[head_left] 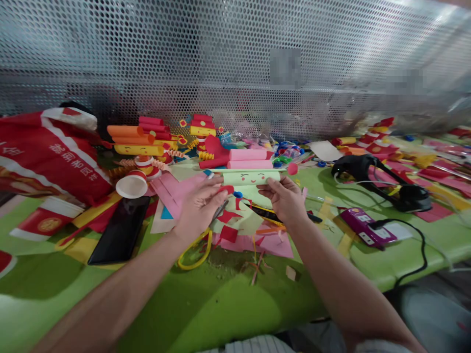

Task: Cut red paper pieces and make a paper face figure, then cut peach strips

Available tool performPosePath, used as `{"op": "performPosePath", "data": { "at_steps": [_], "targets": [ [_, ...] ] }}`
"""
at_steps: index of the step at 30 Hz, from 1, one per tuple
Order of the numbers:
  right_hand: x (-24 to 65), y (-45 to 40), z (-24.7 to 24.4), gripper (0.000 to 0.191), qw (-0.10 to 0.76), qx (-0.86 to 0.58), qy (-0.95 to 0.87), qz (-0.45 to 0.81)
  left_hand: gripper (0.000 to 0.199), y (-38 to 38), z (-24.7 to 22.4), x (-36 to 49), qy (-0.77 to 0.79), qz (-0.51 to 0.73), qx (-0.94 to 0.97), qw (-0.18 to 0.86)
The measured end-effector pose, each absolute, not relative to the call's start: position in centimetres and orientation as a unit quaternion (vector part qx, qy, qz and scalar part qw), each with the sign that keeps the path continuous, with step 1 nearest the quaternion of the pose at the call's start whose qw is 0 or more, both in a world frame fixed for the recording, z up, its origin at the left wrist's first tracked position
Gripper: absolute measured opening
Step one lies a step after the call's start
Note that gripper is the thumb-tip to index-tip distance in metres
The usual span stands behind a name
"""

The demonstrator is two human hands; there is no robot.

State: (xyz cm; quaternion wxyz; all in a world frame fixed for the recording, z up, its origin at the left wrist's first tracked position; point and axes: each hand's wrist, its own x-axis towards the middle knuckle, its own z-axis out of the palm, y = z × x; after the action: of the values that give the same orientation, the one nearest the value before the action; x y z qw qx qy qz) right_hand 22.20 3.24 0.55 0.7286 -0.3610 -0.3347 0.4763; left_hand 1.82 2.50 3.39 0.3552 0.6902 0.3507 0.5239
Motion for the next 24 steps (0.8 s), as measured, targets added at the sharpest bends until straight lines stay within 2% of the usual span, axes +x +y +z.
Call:
{"op": "performPosePath", "data": {
  "at_steps": [8,15,24],
  "targets": [
    [22.1,3.1,0.6,0.040,0.746,-0.353,-0.336,0.454,0.032,3.9,3.8,1.8,0.393,0.631,0.459,0.487],
    [21.6,2.8,0.5,0.039,0.746,-0.346,-0.348,0.450,0.035,4.3,3.6,1.8,0.413,0.624,0.424,0.510],
    [21.1,2.5,0.5,0.036,0.741,-0.351,-0.375,0.432,0.028,4.3,3.9,1.8,0.406,0.617,0.400,0.543]
  ]
}}
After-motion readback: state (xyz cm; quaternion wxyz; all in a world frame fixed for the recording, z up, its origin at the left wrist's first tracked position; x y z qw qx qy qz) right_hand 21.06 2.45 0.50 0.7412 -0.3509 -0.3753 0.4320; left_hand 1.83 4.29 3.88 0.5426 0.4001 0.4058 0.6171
